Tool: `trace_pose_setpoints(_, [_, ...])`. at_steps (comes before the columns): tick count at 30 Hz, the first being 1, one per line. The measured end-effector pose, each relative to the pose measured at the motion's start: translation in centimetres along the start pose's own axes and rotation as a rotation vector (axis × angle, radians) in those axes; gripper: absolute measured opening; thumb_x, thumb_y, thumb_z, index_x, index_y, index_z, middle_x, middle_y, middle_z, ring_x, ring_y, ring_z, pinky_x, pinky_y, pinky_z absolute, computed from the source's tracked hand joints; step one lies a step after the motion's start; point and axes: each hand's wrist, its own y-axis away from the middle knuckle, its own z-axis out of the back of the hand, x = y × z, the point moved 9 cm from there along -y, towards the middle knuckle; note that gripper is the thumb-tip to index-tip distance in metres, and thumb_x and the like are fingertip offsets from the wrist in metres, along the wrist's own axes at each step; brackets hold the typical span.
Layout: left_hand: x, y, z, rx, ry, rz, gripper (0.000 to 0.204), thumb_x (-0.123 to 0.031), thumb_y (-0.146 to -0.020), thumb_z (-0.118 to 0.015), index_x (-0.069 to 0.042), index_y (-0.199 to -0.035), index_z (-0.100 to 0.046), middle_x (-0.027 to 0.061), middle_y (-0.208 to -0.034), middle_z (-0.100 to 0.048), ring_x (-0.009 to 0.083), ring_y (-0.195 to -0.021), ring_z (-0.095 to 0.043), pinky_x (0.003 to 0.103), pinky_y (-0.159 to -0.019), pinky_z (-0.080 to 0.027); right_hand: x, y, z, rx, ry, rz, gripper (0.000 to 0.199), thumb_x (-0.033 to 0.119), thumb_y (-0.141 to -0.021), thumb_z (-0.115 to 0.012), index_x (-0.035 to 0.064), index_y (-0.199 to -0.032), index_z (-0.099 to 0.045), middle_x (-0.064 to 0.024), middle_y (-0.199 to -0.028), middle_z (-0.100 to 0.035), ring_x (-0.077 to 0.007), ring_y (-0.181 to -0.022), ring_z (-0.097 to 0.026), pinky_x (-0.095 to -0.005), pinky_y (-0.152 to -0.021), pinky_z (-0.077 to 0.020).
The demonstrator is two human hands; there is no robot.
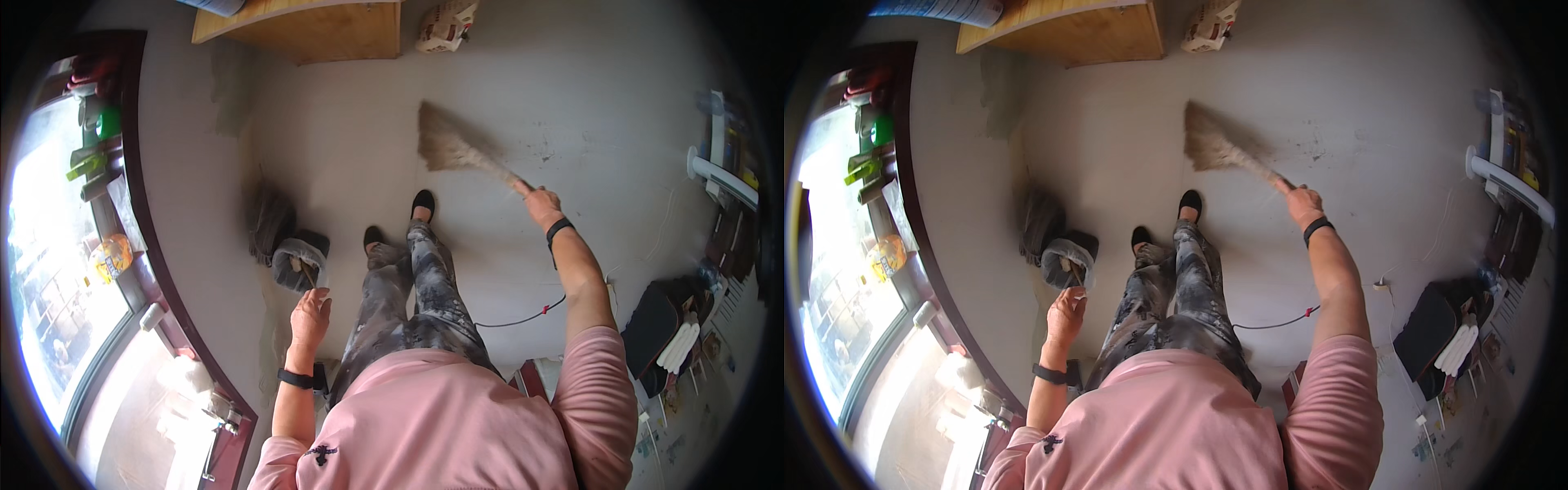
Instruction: The person sweeps the floor with a broom, moving dust and debris into a pile, and uses a handheld spray bottle to dampen a section of the floor before sweeping it.
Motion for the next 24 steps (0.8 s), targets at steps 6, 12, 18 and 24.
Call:
trace_pose_setpoints(6, [-4.3,-4.8,2.2,0.024,-0.122,-0.209,0.018,-0.013,-0.084,-0.062,-0.008,-0.102,-0.062,0.0117,-0.096,-0.065,0.0313,-0.089,-0.063,0.040,-0.076,-0.051,-7.0,5.9,5.0,-0.208,-0.287,-0.200,0.060,0.026,-0.095,-0.049,0.0314,-0.148,-0.022,-0.0197,-0.094,-0.064,-0.0365,-0.089,-0.064,-0.0449,-0.075,-0.0517])
trace_pose_setpoints(12, [-6.4,-11.9,6.5,0.088,-0.162,-0.337,0.019,-0.014,-0.082,-0.062,-0.008,-0.100,-0.063,0.0121,-0.096,-0.065,0.0311,-0.093,-0.063,0.039,-0.079,-0.051,1.0,17.7,-4.1,-0.024,-1.204,-0.527,0.095,0.006,-0.075,-0.067,0.0128,-0.150,-0.009,-0.0250,-0.120,-0.057,-0.0379,-0.110,-0.057,-0.0421,-0.089,-0.0494])
trace_pose_setpoints(18, [-8.9,-18.0,13.2,0.164,-0.259,-0.431,0.019,-0.016,-0.084,-0.061,-0.009,-0.102,-0.063,0.0087,-0.101,-0.067,0.0273,-0.091,-0.065,0.038,-0.078,-0.052,17.7,22.1,-2.8,0.056,-2.451,-0.321,0.067,-0.003,-0.075,-0.065,0.0112,-0.134,-0.036,-0.0075,-0.074,-0.056,-0.0179,-0.055,-0.057,-0.0330,-0.048,-0.0489])
trace_pose_setpoints(24, [-7.8,-21.5,17.0,0.263,-0.498,-0.438,0.021,-0.017,-0.085,-0.060,-0.010,-0.105,-0.063,0.0073,-0.104,-0.067,0.0250,-0.090,-0.066,0.039,-0.080,-0.052,31.5,25.4,-10.0,0.142,-3.010,-0.695,0.026,-0.001,-0.083,-0.061,0.0075,-0.101,-0.045,-0.0059,-0.077,-0.055,-0.0151,-0.065,-0.059,-0.0262,-0.057,-0.0523])
